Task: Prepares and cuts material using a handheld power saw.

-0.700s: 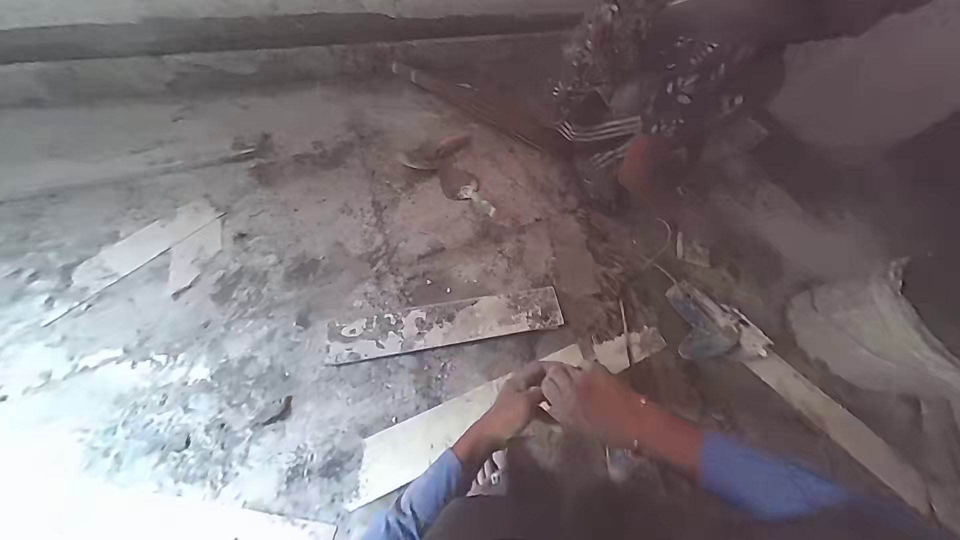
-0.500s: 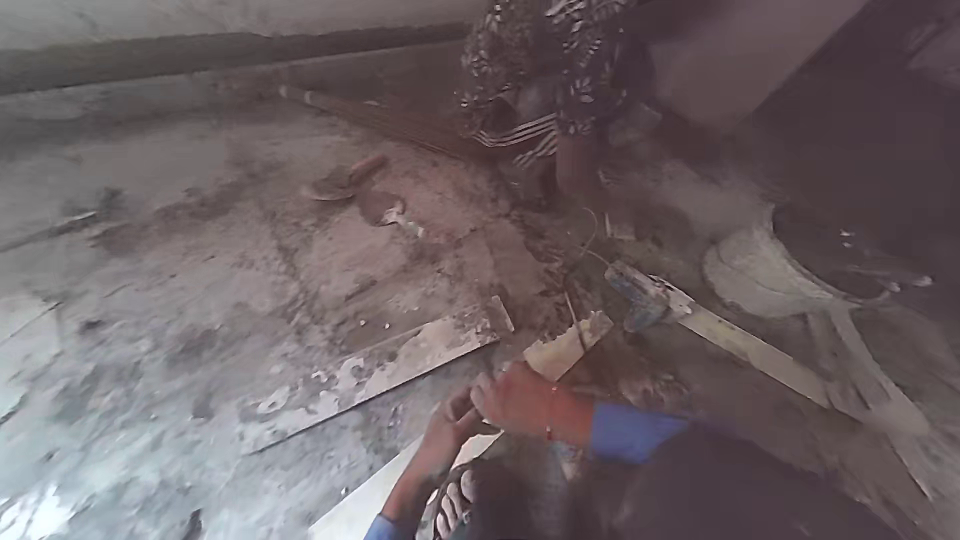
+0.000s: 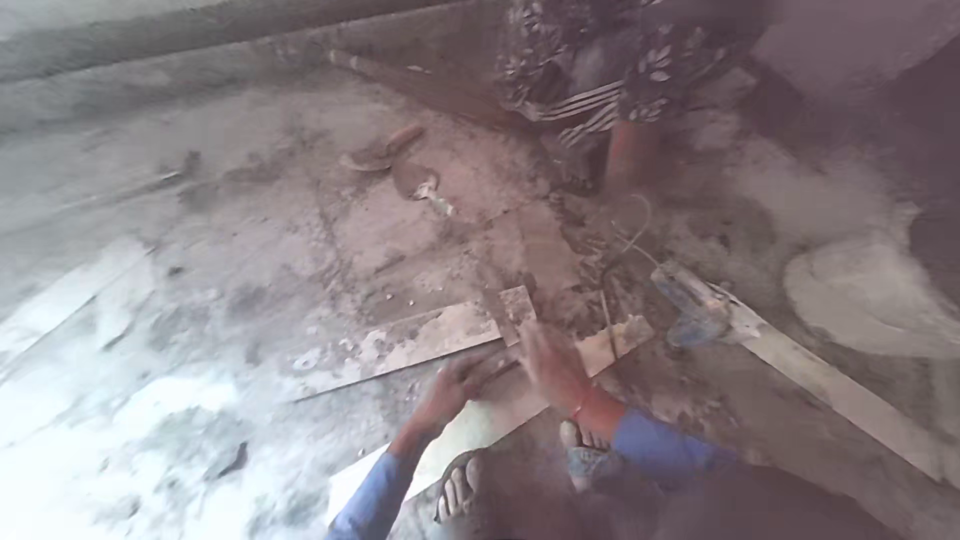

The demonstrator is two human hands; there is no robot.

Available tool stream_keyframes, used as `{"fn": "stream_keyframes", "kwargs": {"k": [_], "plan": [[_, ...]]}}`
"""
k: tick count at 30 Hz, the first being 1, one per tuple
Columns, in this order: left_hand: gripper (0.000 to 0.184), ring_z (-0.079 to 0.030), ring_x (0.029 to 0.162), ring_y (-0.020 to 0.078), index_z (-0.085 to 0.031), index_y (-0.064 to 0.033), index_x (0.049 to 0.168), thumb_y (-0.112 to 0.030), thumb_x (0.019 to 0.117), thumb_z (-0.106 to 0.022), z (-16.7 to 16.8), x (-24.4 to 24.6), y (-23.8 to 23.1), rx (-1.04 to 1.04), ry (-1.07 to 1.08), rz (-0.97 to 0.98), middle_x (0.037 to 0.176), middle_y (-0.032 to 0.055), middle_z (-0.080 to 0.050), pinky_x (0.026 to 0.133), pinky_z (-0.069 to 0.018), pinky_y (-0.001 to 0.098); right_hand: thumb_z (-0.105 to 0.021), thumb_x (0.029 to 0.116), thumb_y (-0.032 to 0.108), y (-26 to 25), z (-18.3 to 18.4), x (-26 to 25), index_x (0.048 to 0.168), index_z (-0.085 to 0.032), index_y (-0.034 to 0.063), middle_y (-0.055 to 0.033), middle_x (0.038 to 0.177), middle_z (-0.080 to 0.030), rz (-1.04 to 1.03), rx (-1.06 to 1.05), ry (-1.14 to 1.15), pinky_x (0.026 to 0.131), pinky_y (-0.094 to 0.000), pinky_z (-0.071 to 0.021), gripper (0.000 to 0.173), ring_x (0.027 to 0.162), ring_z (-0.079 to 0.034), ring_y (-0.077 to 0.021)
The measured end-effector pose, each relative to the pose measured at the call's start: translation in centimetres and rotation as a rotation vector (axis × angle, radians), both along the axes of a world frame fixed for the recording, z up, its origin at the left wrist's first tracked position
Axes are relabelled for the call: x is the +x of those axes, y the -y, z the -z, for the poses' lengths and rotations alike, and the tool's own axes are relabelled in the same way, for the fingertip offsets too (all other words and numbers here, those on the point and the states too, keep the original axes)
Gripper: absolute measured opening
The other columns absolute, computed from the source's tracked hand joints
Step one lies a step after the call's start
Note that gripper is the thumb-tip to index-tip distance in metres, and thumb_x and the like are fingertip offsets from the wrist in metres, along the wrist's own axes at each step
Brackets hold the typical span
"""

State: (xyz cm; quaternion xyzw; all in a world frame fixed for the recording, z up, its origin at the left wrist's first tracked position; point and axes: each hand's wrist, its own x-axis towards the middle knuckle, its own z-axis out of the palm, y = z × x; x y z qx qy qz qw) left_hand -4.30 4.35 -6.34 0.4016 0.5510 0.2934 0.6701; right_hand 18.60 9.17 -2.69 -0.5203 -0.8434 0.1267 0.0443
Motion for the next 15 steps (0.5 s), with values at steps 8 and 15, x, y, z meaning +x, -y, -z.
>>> {"fn": "stream_keyframes", "kwargs": {"k": [8, 15], "plan": [[0.048, -0.068, 0.109, 0.0390, -0.050, -0.0072, 0.144, -0.007, 0.0964, -0.060, -2.6, 3.8, -2.9, 0.091, -1.032, 0.519, 0.139, 0.0226, -0.055, 0.089, -0.0587, 0.0524, -0.070, 0.0971, 0.035, -3.3, 2.9, 4.4, 0.115, -0.074, 0.0051, -0.0123, 0.112, -0.073, 0.456, -0.790, -0.469, 0.100, -0.0431, -0.0532, 0.036, 0.107, -0.069, -0.0218], [0.043, -0.066, 0.112, 0.0350, -0.054, -0.0028, 0.137, -0.024, 0.1007, -0.062, -0.9, 3.3, -2.8, 0.312, -0.850, 0.553, 0.129, 0.0214, -0.059, 0.093, -0.0576, 0.0485, -0.068, 0.0978, 0.036, -2.2, 4.9, 2.8, 0.129, -0.069, 0.0083, -0.0097, 0.129, -0.069, 0.504, -0.816, -0.623, 0.105, -0.0410, -0.0514, 0.042, 0.119, -0.065, -0.0187]]}}
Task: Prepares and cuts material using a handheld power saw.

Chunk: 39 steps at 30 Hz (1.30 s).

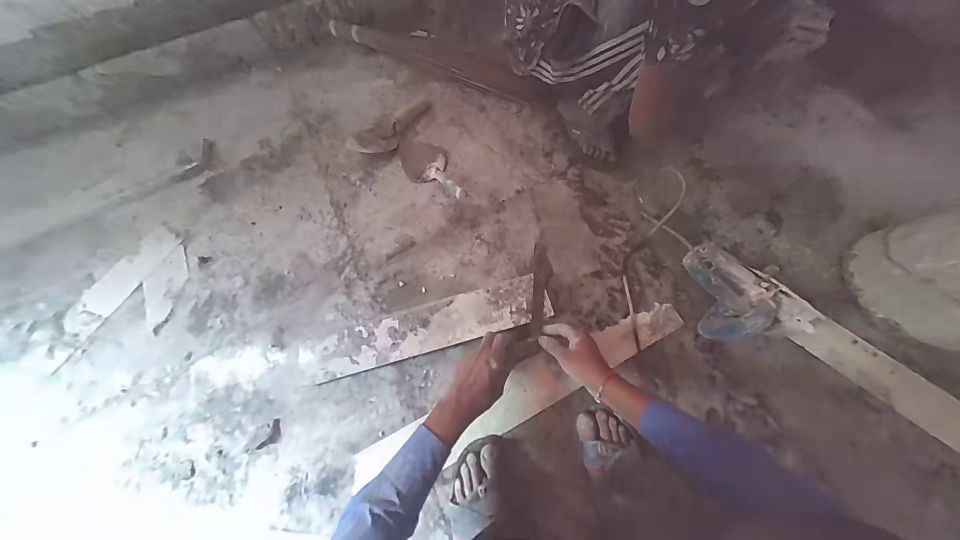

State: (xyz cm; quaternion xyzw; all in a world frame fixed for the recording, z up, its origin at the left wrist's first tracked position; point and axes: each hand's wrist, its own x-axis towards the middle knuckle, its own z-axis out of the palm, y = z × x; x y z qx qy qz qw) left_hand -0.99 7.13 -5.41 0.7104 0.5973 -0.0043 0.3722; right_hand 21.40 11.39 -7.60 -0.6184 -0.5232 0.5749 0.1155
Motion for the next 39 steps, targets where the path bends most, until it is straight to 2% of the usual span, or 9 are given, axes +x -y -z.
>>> {"fn": "stream_keyframes", "kwargs": {"k": [4, 7, 8, 11, 14, 16, 21, 26, 39], "plan": [[0.044, -0.065, 0.117, 0.0331, -0.060, 0.0037, 0.128, -0.030, 0.0997, -0.066, 1.3, -1.2, 0.2, -0.024, 0.270, 0.011, 0.124, 0.0223, -0.065, 0.106, -0.0505, 0.0478, -0.072, 0.0955, 0.039, 0.1, 0.1, -0.1, 0.124, -0.067, 0.0030, -0.0155, 0.117, -0.069, -0.013, -0.039, -0.018, 0.094, -0.0442, -0.0543, 0.047, 0.105, -0.067, -0.0234], [0.038, -0.067, 0.106, 0.0269, -0.062, 0.0018, 0.121, -0.030, 0.1002, -0.065, 1.6, -1.7, 0.7, -0.049, 0.399, -0.021, 0.113, 0.0179, -0.068, 0.100, -0.0532, 0.0431, -0.074, 0.0956, 0.031, 0.4, -0.9, -0.2, 0.115, -0.066, 0.0010, -0.0110, 0.094, -0.072, 0.118, -0.143, -0.169, 0.067, -0.0340, -0.0633, 0.037, 0.073, -0.072, -0.0180], [0.037, -0.067, 0.107, 0.0273, -0.063, 0.0013, 0.121, -0.029, 0.1009, -0.064, 1.6, -1.7, 0.9, -0.015, 0.394, -0.025, 0.114, 0.0181, -0.067, 0.100, -0.0533, 0.0427, -0.075, 0.0956, 0.027, 0.3, -1.2, -0.3, 0.114, -0.066, -0.0006, -0.0109, 0.090, -0.073, 0.170, -0.170, -0.221, 0.064, -0.0331, -0.0629, 0.034, 0.069, -0.072, -0.0182], [0.031, -0.067, 0.110, 0.0336, -0.065, -0.0019, 0.124, -0.025, 0.1031, -0.059, 1.6, -1.4, 0.6, 0.258, 0.179, 0.048, 0.116, 0.0197, -0.067, 0.098, -0.0554, 0.0450, -0.075, 0.0951, 0.017, 0.1, -1.4, -0.9, 0.115, -0.067, -0.0035, -0.0134, 0.093, -0.073, 0.328, -0.177, -0.280, 0.067, -0.0341, -0.0628, 0.029, 0.071, -0.072, -0.0201], [0.029, -0.066, 0.107, 0.0380, -0.067, -0.0033, 0.125, -0.019, 0.1026, -0.056, 1.6, -1.0, -0.5, 0.508, -0.058, 0.114, 0.110, 0.0191, -0.068, 0.092, -0.0572, 0.0469, -0.076, 0.0933, 0.012, -0.3, -1.2, -1.7, 0.119, -0.066, -0.0033, -0.0160, 0.107, -0.073, 0.459, -0.161, -0.276, 0.077, -0.0380, -0.0642, 0.031, 0.087, -0.074, -0.0231], [0.030, -0.065, 0.107, 0.0385, -0.066, -0.0040, 0.126, -0.020, 0.1047, -0.053, 1.8, -0.6, -0.5, 0.555, -0.101, 0.090, 0.110, 0.0192, -0.068, 0.092, -0.0567, 0.0473, -0.075, 0.0930, 0.009, -0.5, -1.4, -2.2, 0.119, -0.065, -0.0042, -0.0168, 0.109, -0.072, 0.520, -0.156, -0.281, 0.079, -0.0382, -0.0641, 0.030, 0.089, -0.074, -0.0236], [0.029, -0.066, 0.099, 0.0359, -0.069, -0.0059, 0.126, -0.018, 0.1016, -0.060, 3.7, 0.2, 0.7, 0.742, -0.070, -0.037, 0.105, 0.0184, -0.067, 0.086, -0.0582, 0.0448, -0.076, 0.0915, 0.005, -0.4, -1.2, -2.7, 0.112, -0.067, -0.0051, -0.0169, 0.103, -0.073, 0.578, -0.109, -0.268, 0.076, -0.0375, -0.0654, 0.025, 0.084, -0.075, -0.0239], [0.029, -0.066, 0.103, 0.0385, -0.068, -0.0034, 0.125, -0.008, 0.0978, -0.060, 4.6, 0.5, 0.7, 0.796, -0.084, -0.032, 0.110, 0.0205, -0.067, 0.089, -0.0576, 0.0478, -0.075, 0.0918, 0.003, -0.7, -1.1, -3.0, 0.114, -0.066, -0.0071, -0.0186, 0.107, -0.072, 0.611, -0.076, -0.251, 0.076, -0.0372, -0.0656, 0.026, 0.085, -0.075, -0.0234], [0.026, -0.064, 0.110, 0.0410, -0.067, -0.0039, 0.123, -0.007, 0.0994, -0.057, 3.7, 0.8, -0.2, 0.688, -0.059, -0.014, 0.114, 0.0212, -0.066, 0.094, -0.0554, 0.0500, -0.078, 0.0899, 0.005, -0.6, -1.1, -2.8, 0.110, -0.068, -0.0054, -0.0172, 0.104, -0.073, 0.608, -0.025, -0.236, 0.075, -0.0372, -0.0660, 0.025, 0.084, -0.075, -0.0231]]}}
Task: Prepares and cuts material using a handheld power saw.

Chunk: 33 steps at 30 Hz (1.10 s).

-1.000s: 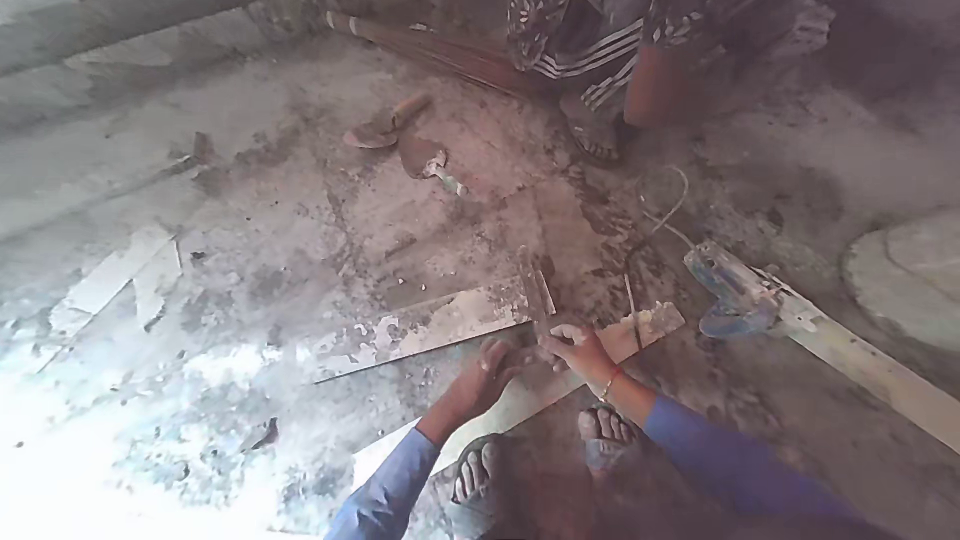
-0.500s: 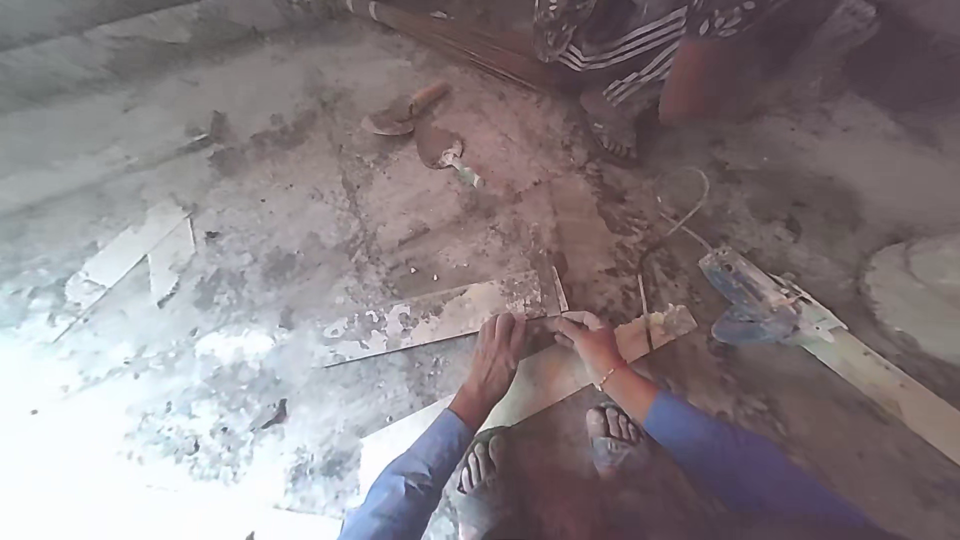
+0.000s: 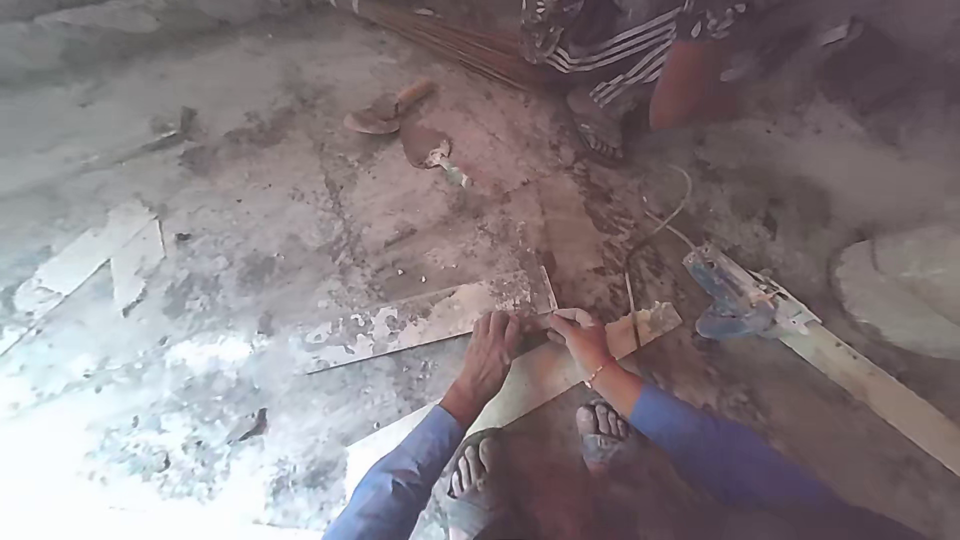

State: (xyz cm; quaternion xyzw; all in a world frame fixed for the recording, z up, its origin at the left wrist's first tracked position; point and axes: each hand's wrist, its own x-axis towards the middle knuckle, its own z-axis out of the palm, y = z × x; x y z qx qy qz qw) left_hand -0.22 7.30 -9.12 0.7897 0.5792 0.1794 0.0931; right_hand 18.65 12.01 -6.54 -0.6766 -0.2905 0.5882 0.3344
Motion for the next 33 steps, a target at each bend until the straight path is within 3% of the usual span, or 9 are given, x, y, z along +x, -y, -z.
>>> {"fn": "stream_keyframes", "kwargs": {"k": [14, 18, 23, 27, 33], "plan": [[0.027, -0.065, 0.102, 0.0380, -0.068, -0.0089, 0.125, -0.012, 0.0992, -0.060, 0.4, 0.2, -0.5, 0.029, 0.044, 0.012, 0.107, 0.0179, -0.067, 0.089, -0.0559, 0.0492, -0.076, 0.0924, 0.008, -0.3, -0.1, 0.5, 0.112, -0.068, -0.0048, -0.0160, 0.102, -0.074, -0.045, 0.005, 0.028, 0.074, -0.0367, -0.0654, 0.025, 0.082, -0.075, -0.0223], [0.034, -0.066, 0.108, 0.0389, -0.068, -0.0103, 0.130, -0.015, 0.0956, -0.067, 0.3, -0.5, -0.3, 0.011, 0.075, 0.026, 0.113, 0.0187, -0.068, 0.094, -0.0551, 0.0517, -0.075, 0.0937, 0.012, 0.0, -0.1, 0.6, 0.114, -0.068, -0.0033, -0.0162, 0.103, -0.074, -0.094, 0.001, 0.034, 0.078, -0.0403, -0.0644, 0.026, 0.085, -0.074, -0.0242], [0.032, -0.068, 0.102, 0.0398, -0.074, -0.0116, 0.120, -0.021, 0.0892, -0.071, 0.7, -0.2, -0.7, 0.106, 0.112, 0.036, 0.109, 0.0172, -0.070, 0.089, -0.0575, 0.0531, -0.076, 0.0934, 0.017, -0.7, -0.6, 1.5, 0.111, -0.069, -0.0030, -0.0161, 0.097, -0.073, -0.106, -0.031, 0.036, 0.077, -0.0396, -0.0621, 0.028, 0.081, -0.072, -0.0229], [0.031, -0.069, 0.100, 0.0419, -0.076, -0.0089, 0.116, -0.017, 0.0867, -0.075, 0.1, -0.7, -1.0, 0.081, 0.131, 0.059, 0.107, 0.0199, -0.071, 0.088, -0.0579, 0.0543, -0.070, 0.0986, 0.018, -1.5, -1.3, 1.5, 0.109, -0.066, -0.0034, -0.0112, 0.084, -0.069, 0.001, -0.067, -0.029, 0.066, -0.0317, -0.0594, 0.024, 0.068, -0.067, -0.0163], [0.029, -0.069, 0.101, 0.0443, -0.076, -0.0051, 0.115, -0.013, 0.0876, -0.073, -1.3, -0.7, -0.9, 0.011, 0.171, 0.097, 0.106, 0.0232, -0.072, 0.090, -0.0559, 0.0564, -0.062, 0.1031, 0.015, -6.2, -5.7, 4.6, 0.109, -0.064, -0.0040, -0.0089, 0.080, -0.065, 0.229, 0.102, -0.087, 0.062, -0.0281, -0.0555, 0.020, 0.066, -0.063, -0.0139]]}}
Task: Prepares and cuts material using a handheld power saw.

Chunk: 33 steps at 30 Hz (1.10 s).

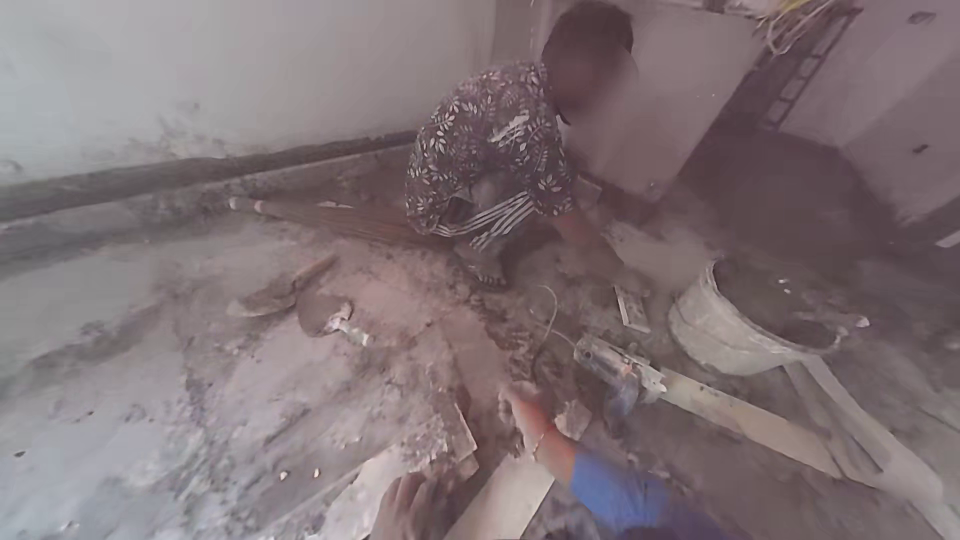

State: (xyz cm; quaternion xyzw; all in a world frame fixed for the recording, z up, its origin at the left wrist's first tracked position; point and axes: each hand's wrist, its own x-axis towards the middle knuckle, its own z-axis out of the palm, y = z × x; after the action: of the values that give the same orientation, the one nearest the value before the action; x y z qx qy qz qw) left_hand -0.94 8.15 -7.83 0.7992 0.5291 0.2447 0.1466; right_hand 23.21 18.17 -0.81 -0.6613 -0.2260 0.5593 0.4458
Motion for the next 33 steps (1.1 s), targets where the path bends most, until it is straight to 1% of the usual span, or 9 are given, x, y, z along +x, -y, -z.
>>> {"fn": "stream_keyframes", "kwargs": {"k": [3, 7, 10, 13, 20, 23, 26, 31, 33], "plan": [[0.029, -0.067, 0.108, 0.0444, -0.075, -0.0029, 0.115, -0.022, 0.0938, -0.070, -1.0, 0.0, 0.0, -0.098, -0.017, -0.006, 0.112, 0.0234, -0.071, 0.097, -0.0538, 0.0558, -0.063, 0.1027, 0.017, -2.8, -2.5, 2.0, 0.107, -0.065, -0.0033, -0.0103, 0.084, -0.067, 0.117, 0.142, -0.016, 0.066, -0.0305, -0.0573, 0.020, 0.070, -0.065, -0.0160], [0.030, -0.068, 0.108, 0.0446, -0.076, -0.0039, 0.117, -0.021, 0.0923, -0.072, -1.4, -0.1, 0.0, -0.109, 0.022, -0.008, 0.111, 0.0234, -0.072, 0.098, -0.0533, 0.0569, -0.068, 0.1000, 0.016, -4.8, -6.1, 3.9, 0.113, -0.064, -0.0024, -0.0115, 0.089, -0.066, 0.238, 0.198, -0.006, 0.066, -0.0304, -0.0567, 0.023, 0.070, -0.063, -0.0160], [0.031, -0.068, 0.107, 0.0442, -0.076, -0.0046, 0.117, -0.022, 0.0910, -0.074, -1.2, -0.2, -0.1, -0.096, 0.029, 0.001, 0.112, 0.0228, -0.072, 0.096, -0.0539, 0.0565, -0.068, 0.0991, 0.013, -5.5, -7.3, 4.8, 0.108, -0.065, -0.0019, -0.0095, 0.082, -0.063, 0.307, 0.234, -0.051, 0.061, -0.0288, -0.0547, 0.018, 0.064, -0.060, -0.0145], [0.034, -0.066, 0.109, 0.0439, -0.075, -0.0060, 0.120, -0.024, 0.0913, -0.074, -1.2, -0.1, -0.1, -0.107, 0.029, 0.000, 0.113, 0.0229, -0.071, 0.098, -0.0527, 0.0564, -0.067, 0.1000, 0.016, -5.3, -8.0, 5.0, 0.107, -0.065, -0.0011, -0.0083, 0.080, -0.061, 0.303, 0.222, -0.062, 0.060, -0.0291, -0.0541, 0.019, 0.063, -0.059, -0.0147], [0.036, -0.066, 0.111, 0.0433, -0.074, -0.0084, 0.124, -0.026, 0.0923, -0.073, -1.5, 0.0, 0.1, -0.137, 0.011, -0.016, 0.115, 0.0224, -0.071, 0.100, -0.0519, 0.0565, -0.068, 0.0995, 0.017, -4.4, -8.8, 4.1, 0.111, -0.066, -0.0001, -0.0097, 0.088, -0.064, 0.248, 0.220, -0.092, 0.063, -0.0308, -0.0545, 0.021, 0.070, -0.061, -0.0160], [0.035, -0.067, 0.109, 0.0440, -0.074, -0.0079, 0.124, -0.025, 0.0933, -0.071, -1.5, 0.3, -0.1, -0.144, -0.001, -0.022, 0.113, 0.0236, -0.071, 0.098, -0.0526, 0.0573, -0.067, 0.0994, 0.016, -4.7, -9.4, 3.8, 0.109, -0.065, -0.0005, -0.0092, 0.084, -0.063, 0.250, 0.235, -0.111, 0.059, -0.0300, -0.0545, 0.019, 0.064, -0.060, -0.0154], [0.034, -0.066, 0.109, 0.0445, -0.074, -0.0080, 0.124, -0.025, 0.0942, -0.070, -1.7, 0.2, 0.0, -0.148, -0.013, -0.018, 0.113, 0.0242, -0.070, 0.099, -0.0524, 0.0569, -0.067, 0.1000, 0.015, -4.8, -10.0, 3.8, 0.108, -0.065, -0.0004, -0.0087, 0.082, -0.062, 0.261, 0.235, -0.108, 0.058, -0.0295, -0.0541, 0.018, 0.063, -0.059, -0.0152], [0.029, -0.069, 0.104, 0.0413, -0.077, -0.0093, 0.117, -0.024, 0.0940, -0.069, -0.7, 0.6, 0.2, 0.012, -0.043, -0.034, 0.107, 0.0201, -0.073, 0.092, -0.0564, 0.0543, -0.063, 0.1015, 0.015, -6.1, -11.3, 6.1, 0.107, -0.063, 0.0000, -0.0064, 0.080, -0.059, 0.339, 0.289, -0.090, 0.059, -0.0280, -0.0531, 0.016, 0.062, -0.057, -0.0135], [0.028, -0.070, 0.102, 0.0390, -0.077, -0.0101, 0.116, -0.019, 0.0895, -0.072, 0.6, 0.4, 0.2, 0.072, -0.078, -0.044, 0.106, 0.0181, -0.073, 0.091, -0.0572, 0.0528, -0.061, 0.1017, 0.014, -6.6, -11.9, 7.3, 0.110, -0.063, -0.0003, -0.0063, 0.080, -0.059, 0.378, 0.332, -0.071, 0.058, -0.0282, -0.0528, 0.016, 0.062, -0.057, -0.0133]]}}
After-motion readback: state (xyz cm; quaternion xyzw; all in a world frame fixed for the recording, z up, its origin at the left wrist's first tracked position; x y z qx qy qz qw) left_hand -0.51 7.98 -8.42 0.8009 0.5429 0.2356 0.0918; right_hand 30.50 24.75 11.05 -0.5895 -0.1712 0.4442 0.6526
